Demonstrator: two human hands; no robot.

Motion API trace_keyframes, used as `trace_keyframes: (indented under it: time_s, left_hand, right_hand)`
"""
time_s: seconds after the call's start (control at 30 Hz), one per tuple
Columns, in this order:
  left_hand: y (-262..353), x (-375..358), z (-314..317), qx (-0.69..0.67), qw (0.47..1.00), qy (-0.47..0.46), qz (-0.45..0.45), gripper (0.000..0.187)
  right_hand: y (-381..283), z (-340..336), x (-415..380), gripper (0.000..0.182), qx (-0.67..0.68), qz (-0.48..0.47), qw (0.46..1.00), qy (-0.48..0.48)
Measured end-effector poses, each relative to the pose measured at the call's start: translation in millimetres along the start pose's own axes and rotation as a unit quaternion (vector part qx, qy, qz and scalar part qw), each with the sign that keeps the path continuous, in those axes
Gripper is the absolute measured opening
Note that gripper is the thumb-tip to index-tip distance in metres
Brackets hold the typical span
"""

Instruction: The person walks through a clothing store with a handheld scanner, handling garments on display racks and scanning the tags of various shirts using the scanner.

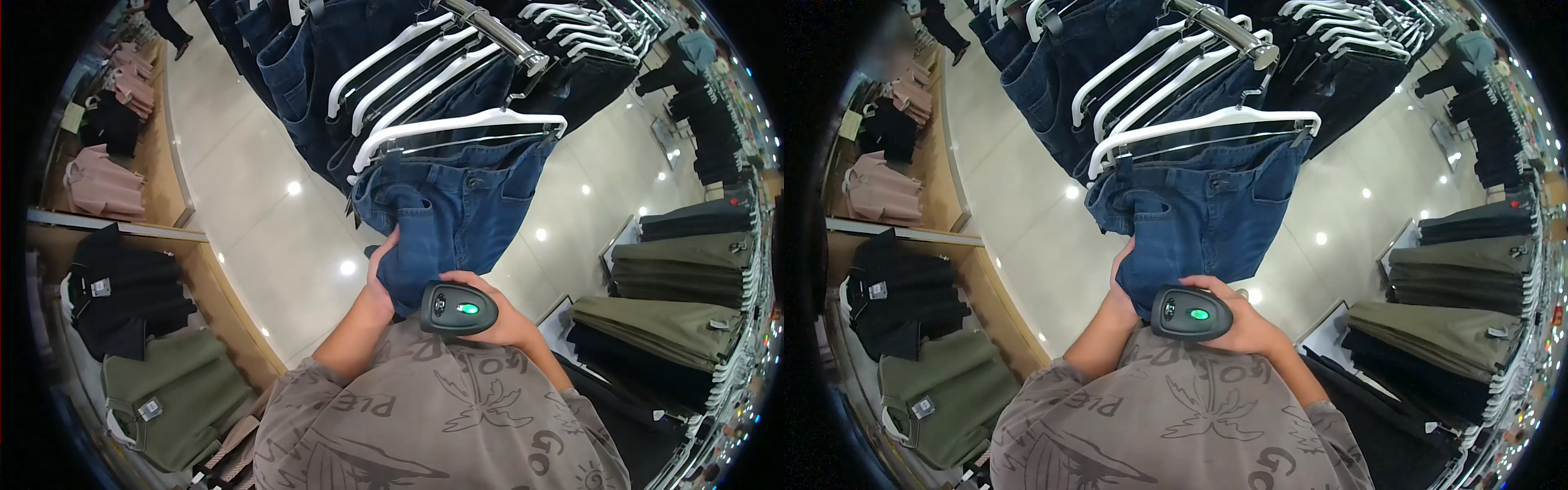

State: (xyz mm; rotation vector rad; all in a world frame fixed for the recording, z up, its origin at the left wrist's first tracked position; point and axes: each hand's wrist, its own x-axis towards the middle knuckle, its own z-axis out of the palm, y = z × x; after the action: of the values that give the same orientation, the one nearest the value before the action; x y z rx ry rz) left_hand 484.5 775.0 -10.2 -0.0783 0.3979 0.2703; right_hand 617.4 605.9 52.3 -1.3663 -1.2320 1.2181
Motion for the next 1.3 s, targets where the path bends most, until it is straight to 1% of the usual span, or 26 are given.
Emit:
trace_keyframes:
  time_s: [0.23,0.37,0.47,0.53,0.6,0.7,0.8,0.93,1.0,1.13,1.23,1.3]
  left_hand:
    - [3.1,6.9,0.0,0.010,0.999,-0.035,0.021,0.050]
    - [1.6,6.9,7.8,0.018,0.999,-0.013,0.028,0.050]
    - [1.5,10.3,5.3,0.012,0.999,-0.016,0.037,0.049]
    - [3.7,17.8,-6.0,0.014,0.998,-0.014,0.052,0.049]
    - [4.1,17.0,-7.5,0.020,0.999,-0.017,0.046,0.049]
    - [5.0,15.5,-4.2,0.015,0.999,-0.028,0.028,0.049]
    - [6.3,13.1,-1.4,0.008,0.999,-0.054,0.006,0.050]
    - [9.9,15.0,-5.2,0.007,0.998,-0.067,-0.004,0.051]
    - [11.4,16.3,-6.6,0.006,0.999,-0.052,-0.012,0.052]
    - [14.5,17.7,-9.9,0.013,0.999,-0.039,-0.012,0.054]
    - [18.8,19.5,-15.9,0.020,0.998,-0.063,-0.018,0.055]
    - [21.6,16.6,-13.5,0.036,0.998,-0.047,-0.012,0.056]
  right_hand:
    - [2.6,0.4,-4.4,0.057,0.007,0.001,1.000,-0.005]
    - [5.4,1.1,-7.4,0.061,0.006,-0.004,1.000,0.007]
    - [-3.7,2.8,-8.7,0.066,0.032,0.042,0.998,0.033]
    - [-0.6,3.6,-10.4,0.069,0.027,0.049,0.998,0.036]
    - [1.1,5.5,-11.9,0.071,0.044,0.049,0.997,0.034]
    - [4.3,7.2,-12.9,0.071,0.033,0.030,0.998,0.040]
    - [4.1,9.9,-14.6,0.072,0.036,0.055,0.997,0.047]
    - [8.4,12.9,-17.5,0.072,0.054,0.114,0.990,0.065]
    - [9.5,14.4,-19.5,0.072,0.064,0.141,0.986,0.068]
    - [7.3,17.7,-17.0,0.068,0.087,0.148,0.981,0.090]
    - [3.1,21.9,-14.7,0.064,0.098,0.141,0.979,0.109]
    - [8.9,24.6,-15.3,0.060,0.098,0.137,0.979,0.114]
